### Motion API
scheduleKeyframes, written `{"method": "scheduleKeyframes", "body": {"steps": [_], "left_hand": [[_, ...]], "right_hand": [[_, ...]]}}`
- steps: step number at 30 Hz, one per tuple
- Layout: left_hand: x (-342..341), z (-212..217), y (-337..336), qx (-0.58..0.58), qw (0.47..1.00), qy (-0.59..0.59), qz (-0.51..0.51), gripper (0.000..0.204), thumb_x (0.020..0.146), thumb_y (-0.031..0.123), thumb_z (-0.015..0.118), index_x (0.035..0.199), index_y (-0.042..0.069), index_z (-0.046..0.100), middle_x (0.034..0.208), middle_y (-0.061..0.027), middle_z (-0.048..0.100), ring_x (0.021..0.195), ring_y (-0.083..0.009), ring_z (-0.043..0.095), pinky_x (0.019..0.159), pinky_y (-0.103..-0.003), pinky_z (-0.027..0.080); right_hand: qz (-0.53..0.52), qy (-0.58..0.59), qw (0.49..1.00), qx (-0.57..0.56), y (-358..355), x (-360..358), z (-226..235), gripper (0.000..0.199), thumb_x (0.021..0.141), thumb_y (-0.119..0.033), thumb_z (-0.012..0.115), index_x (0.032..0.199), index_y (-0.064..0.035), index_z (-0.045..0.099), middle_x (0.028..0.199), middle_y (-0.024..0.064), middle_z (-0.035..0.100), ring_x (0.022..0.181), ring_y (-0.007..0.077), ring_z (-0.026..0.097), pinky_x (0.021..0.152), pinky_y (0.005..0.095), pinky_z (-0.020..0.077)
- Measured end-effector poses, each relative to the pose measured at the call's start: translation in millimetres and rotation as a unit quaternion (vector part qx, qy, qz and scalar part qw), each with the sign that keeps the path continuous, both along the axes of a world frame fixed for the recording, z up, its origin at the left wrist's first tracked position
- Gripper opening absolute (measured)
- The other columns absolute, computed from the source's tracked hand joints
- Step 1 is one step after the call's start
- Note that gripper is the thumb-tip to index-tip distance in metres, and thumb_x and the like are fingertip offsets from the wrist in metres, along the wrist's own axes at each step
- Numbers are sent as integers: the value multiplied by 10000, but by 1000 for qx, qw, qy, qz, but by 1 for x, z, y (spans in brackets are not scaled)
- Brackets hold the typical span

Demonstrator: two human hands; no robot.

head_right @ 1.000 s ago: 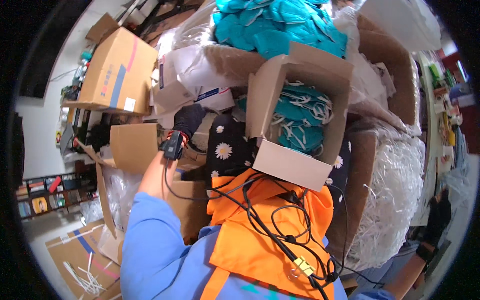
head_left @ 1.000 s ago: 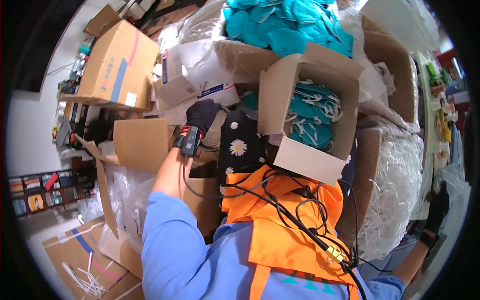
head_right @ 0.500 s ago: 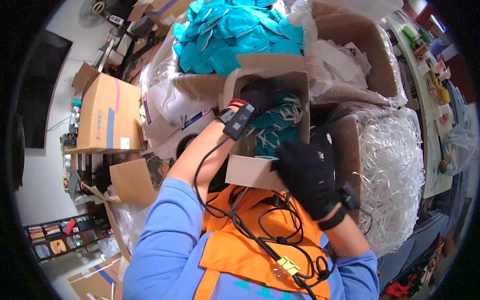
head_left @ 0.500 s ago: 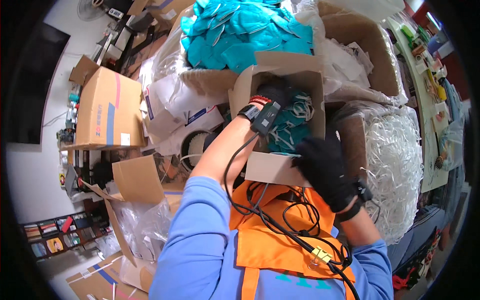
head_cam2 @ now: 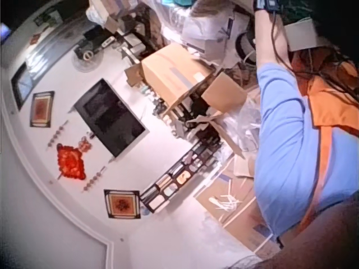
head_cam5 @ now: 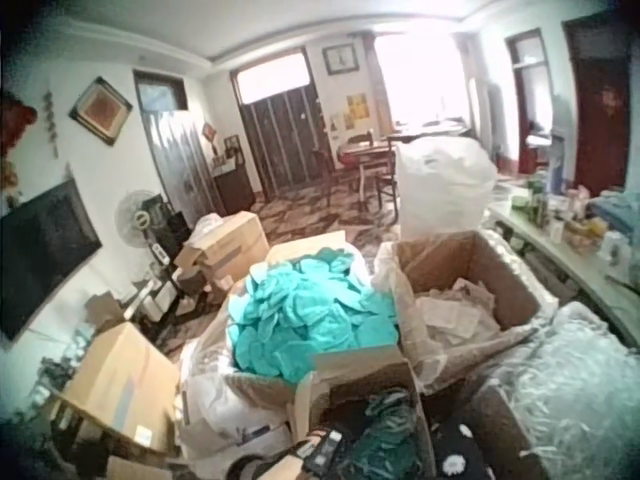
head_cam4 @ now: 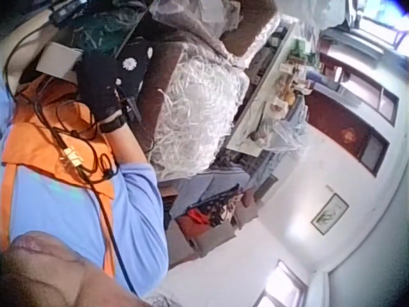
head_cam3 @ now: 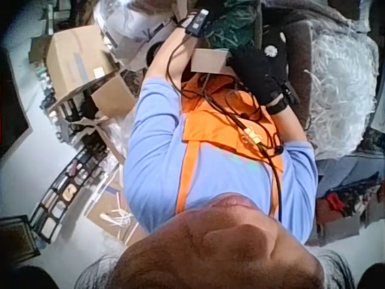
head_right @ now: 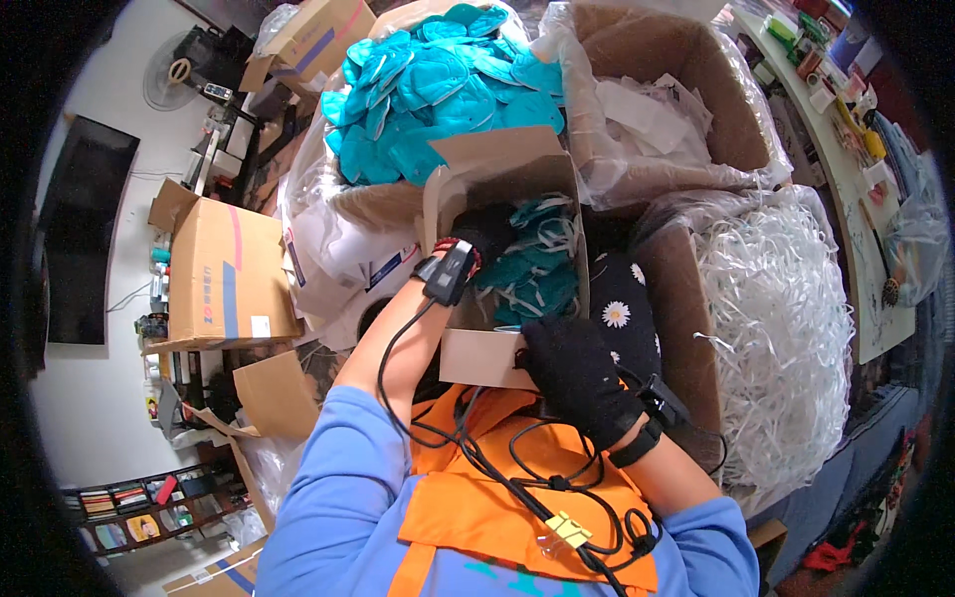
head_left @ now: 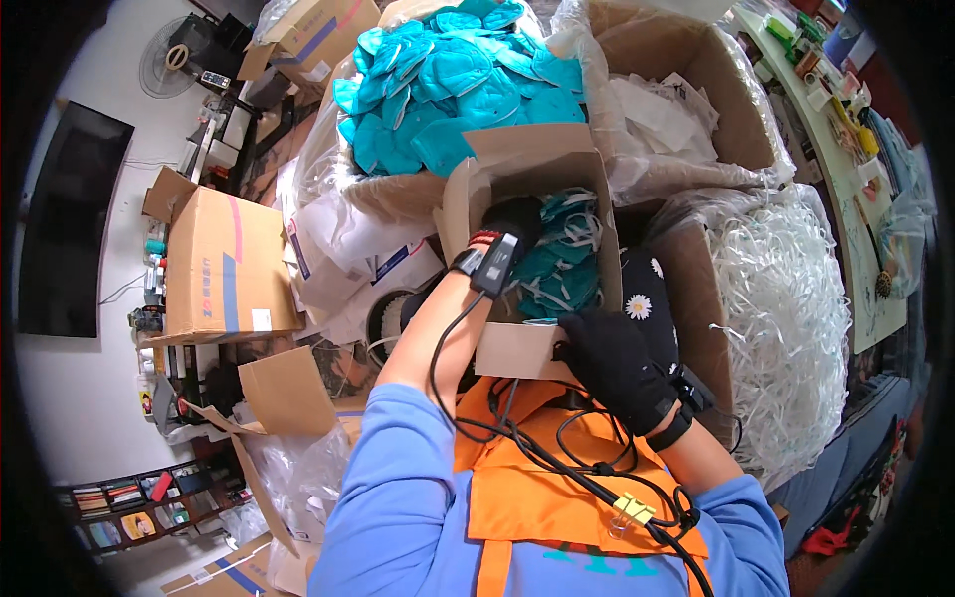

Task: The person is packing and inspecting individual face masks in a cluttered workspace.

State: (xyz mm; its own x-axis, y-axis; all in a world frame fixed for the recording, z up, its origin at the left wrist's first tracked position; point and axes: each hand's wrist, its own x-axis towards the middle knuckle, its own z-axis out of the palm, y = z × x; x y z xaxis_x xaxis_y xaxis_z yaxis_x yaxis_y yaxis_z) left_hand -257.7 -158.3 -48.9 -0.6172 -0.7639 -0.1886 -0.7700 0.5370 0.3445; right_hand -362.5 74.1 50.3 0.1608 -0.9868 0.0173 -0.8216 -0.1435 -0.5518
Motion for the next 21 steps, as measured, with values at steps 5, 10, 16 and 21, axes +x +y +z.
{"method": "scheduleKeyframes", "body": {"steps": [5, 10, 16, 21], "left_hand": [[31, 43, 24, -31, 999, -21, -38, 313, 845, 262, 507, 1061, 71, 629, 962, -195, 645, 885, -362, 624, 793, -440, 490], [59, 98, 56, 66, 989, 128, 19, 339, 794, 260, 617, 1081, 83, 632, 958, -191, 652, 856, -311, 642, 773, -389, 495], [80, 107, 84, 220, 934, 277, 53, 377, 767, 228, 697, 1068, 13, 626, 896, -141, 674, 802, -189, 633, 758, -342, 496], [85, 107, 95, 288, 909, 301, 19, 386, 783, 278, 696, 1061, 19, 632, 915, -104, 676, 799, -163, 615, 751, -329, 492]], "right_hand": [[-58, -111, 984, -130, 4, -12, -5, 212, 689, -105, 685, 881, -66, 604, 867, 144, 580, 826, 353, 570, 686, 425, 451], [-179, -218, 953, -115, -18, -44, -24, 313, 691, -38, 704, 976, -55, 576, 922, 132, 581, 954, 321, 550, 844, 374, 441], [-139, -495, 851, -111, -46, -38, -10, 455, 740, -85, 729, 1154, -42, 544, 1056, 82, 609, 955, 170, 574, 765, 310, 472], [-183, -466, 862, 76, -47, -34, -12, 380, 808, -166, 691, 1146, -29, 583, 918, 47, 642, 796, 111, 591, 670, 264, 481]]}}
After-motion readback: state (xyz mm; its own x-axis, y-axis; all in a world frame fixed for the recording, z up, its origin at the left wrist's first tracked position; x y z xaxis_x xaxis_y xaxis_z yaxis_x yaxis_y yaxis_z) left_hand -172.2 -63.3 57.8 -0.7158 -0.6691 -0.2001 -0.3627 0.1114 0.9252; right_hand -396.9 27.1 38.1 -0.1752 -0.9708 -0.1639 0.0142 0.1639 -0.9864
